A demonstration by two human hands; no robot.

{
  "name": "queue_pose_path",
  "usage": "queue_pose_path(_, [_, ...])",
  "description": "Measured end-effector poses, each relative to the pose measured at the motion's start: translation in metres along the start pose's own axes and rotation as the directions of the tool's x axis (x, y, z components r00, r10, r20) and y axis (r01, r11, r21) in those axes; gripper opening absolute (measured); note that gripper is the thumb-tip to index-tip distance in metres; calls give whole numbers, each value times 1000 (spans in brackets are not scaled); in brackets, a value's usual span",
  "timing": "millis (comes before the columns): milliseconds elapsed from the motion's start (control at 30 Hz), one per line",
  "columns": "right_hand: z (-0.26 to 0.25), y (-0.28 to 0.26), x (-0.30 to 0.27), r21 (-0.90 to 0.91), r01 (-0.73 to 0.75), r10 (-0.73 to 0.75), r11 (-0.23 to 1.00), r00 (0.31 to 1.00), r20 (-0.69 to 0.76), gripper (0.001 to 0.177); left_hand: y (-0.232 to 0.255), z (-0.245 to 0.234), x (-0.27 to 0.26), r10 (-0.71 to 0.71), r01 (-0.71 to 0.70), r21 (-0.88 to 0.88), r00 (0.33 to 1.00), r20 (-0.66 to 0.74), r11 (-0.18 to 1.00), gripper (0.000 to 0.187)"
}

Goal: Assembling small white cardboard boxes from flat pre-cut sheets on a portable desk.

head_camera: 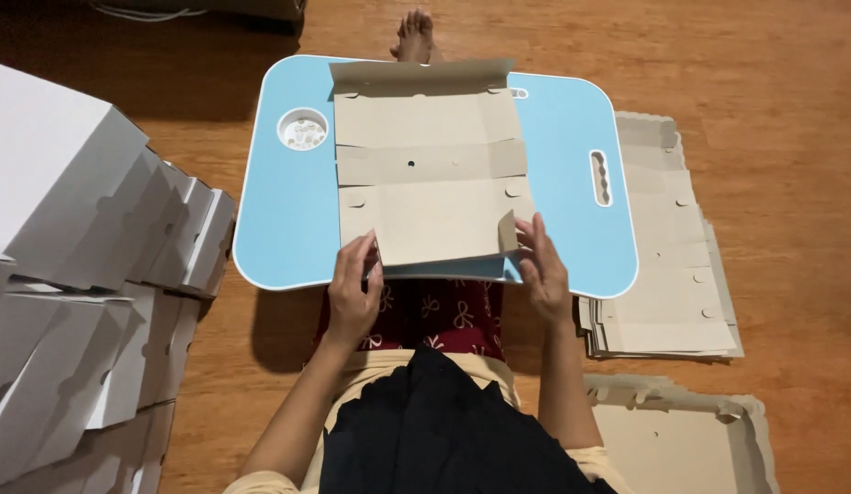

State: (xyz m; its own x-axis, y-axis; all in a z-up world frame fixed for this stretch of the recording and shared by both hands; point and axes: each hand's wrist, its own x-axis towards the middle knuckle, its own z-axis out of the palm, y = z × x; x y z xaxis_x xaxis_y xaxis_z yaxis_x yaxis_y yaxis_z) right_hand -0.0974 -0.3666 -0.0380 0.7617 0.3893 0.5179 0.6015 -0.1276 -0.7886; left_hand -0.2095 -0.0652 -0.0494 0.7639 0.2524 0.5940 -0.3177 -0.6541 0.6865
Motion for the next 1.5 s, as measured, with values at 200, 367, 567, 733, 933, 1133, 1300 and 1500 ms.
queue_pose_path(200, [19, -32, 5, -206, 80, -72, 975, 996, 50, 46, 18, 0, 1, 7, -4, -22, 991, 136, 1000, 52])
queue_pose_path(367, [25, -41, 13, -248, 167, -165, 954, 986, 28, 43, 21, 4, 6, 123, -126, 45, 990, 61, 991, 50])
queue_pose_path(567, [36, -34, 14, -348, 179, -188, 920, 982, 9, 47, 21, 4, 5, 118, -120, 105, 993, 27, 987, 51])
queue_pose_path(733, [38, -29, 11, -412, 114, -121, 904, 993, 11, 49, 32, -1, 9, 72, -78, 167, 997, 41, 983, 55])
queue_pose_path(933, [26, -18, 12, -302, -11, 5, 953, 1000, -21, 49, 34, -6, 20, 1, -16, 155, 996, 95, 988, 61])
queue_pose_path(1133, [-3, 10, 7, -437, -136, 16, 889, 964, -267, 43, 31, -7, 18, 41, -67, 190, 989, 140, 980, 62])
queue_pose_path(1300, [-5, 39, 3, -464, -210, 65, 861, 949, -309, 43, 27, -7, 18, 24, -55, 231, 991, 133, 971, 64])
queue_pose_path(1500, [11, 41, 15, -452, -282, 146, 846, 939, -313, 42, 20, -3, 22, 8, -40, 275, 993, 116, 960, 67])
